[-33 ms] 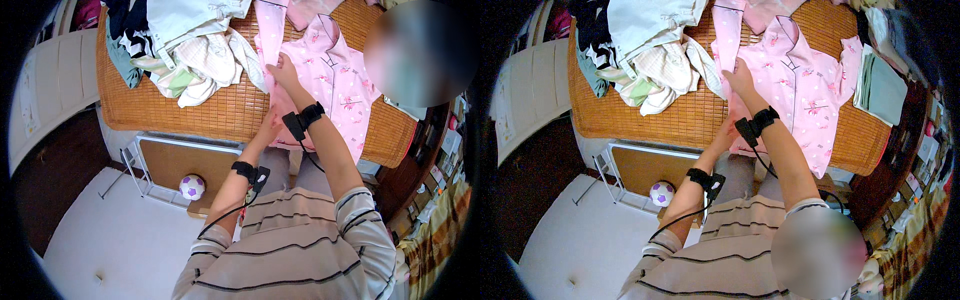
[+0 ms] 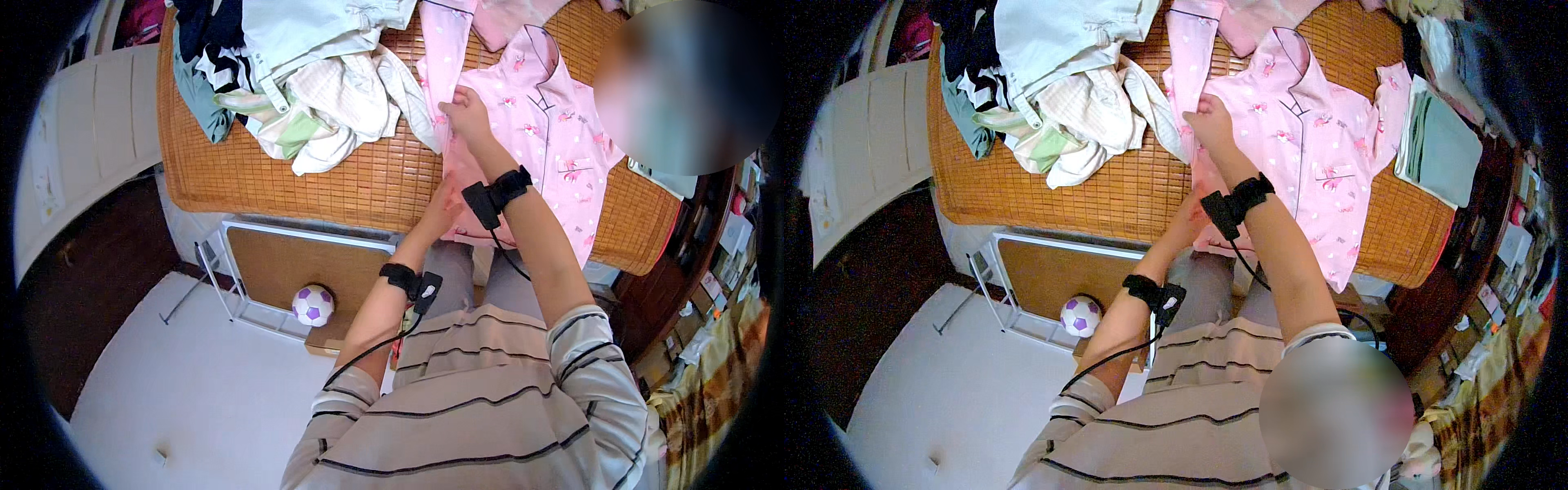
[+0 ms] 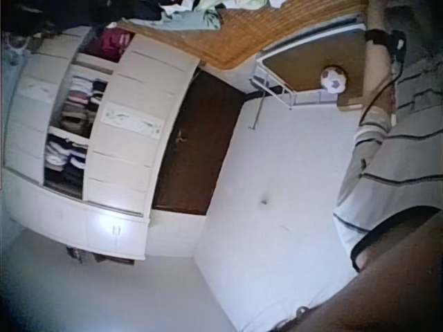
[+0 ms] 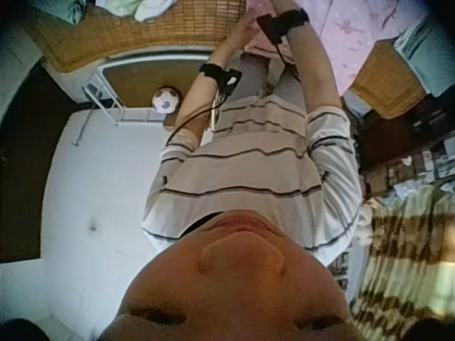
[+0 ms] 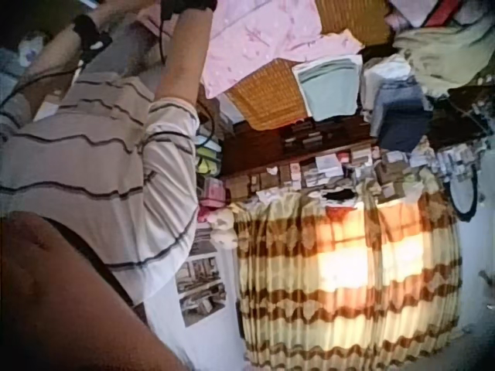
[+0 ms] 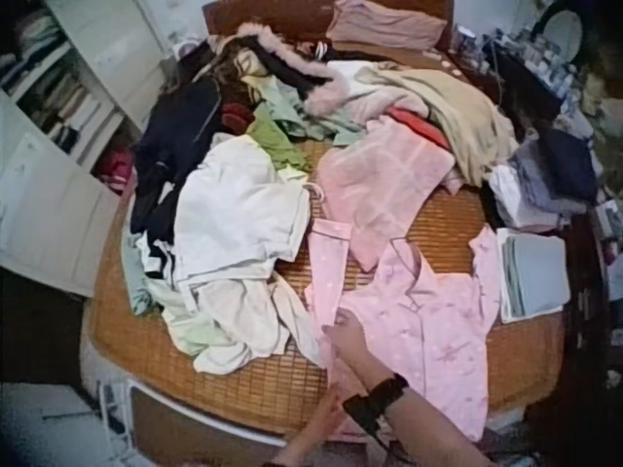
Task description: The person folds a pink shirt, a white pair of pants, a green and white striped shirt, and a second white pair of pants one at a time on a bed and stacks them together.
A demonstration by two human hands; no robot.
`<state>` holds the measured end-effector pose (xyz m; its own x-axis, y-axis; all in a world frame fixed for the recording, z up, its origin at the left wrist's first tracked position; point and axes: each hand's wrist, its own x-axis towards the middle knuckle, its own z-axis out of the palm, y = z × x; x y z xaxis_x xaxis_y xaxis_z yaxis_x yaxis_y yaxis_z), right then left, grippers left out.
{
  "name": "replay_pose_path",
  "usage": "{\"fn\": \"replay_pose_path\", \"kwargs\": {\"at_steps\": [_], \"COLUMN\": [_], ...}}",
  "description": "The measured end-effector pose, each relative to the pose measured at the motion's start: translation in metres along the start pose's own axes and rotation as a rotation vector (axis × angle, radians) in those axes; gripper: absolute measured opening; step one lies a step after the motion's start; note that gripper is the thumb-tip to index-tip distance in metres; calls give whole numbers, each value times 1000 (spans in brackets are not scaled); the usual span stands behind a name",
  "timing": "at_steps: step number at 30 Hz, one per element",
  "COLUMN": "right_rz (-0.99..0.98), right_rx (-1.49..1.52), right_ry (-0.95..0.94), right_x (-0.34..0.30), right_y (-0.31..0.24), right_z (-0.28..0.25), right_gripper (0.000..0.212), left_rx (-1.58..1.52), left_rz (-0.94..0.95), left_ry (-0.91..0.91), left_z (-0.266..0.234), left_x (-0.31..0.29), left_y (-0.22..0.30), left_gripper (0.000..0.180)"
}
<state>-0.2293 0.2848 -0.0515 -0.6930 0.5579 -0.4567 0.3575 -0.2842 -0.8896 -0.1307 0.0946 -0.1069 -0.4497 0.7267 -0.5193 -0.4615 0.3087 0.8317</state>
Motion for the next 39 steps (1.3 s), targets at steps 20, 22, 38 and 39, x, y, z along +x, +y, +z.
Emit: {"fn": "replay_pose_path", "kwargs": {"at_steps": [20,22,38,39], "right_rz": [137,167,-70,-124], "right_rx": [450,649,1032,1017], "right_ry": [-185,-242,-264,-151], "right_x": [35,13,-95,-95], "right_y": [-26,-46,-59,-61], "right_z": [1,-3,-130,-141], "right_gripper": [20,22,62,59], "left_rx": [526,539,796,1153], "left_rz": [67,41,632,604], "left_ry": [-59,-42,423,380], "left_z": [-5,0,28,32], "left_x": [-3,2,88,83], "left_y": [64,66,43,56], "left_gripper": [56,56,33,31]}}
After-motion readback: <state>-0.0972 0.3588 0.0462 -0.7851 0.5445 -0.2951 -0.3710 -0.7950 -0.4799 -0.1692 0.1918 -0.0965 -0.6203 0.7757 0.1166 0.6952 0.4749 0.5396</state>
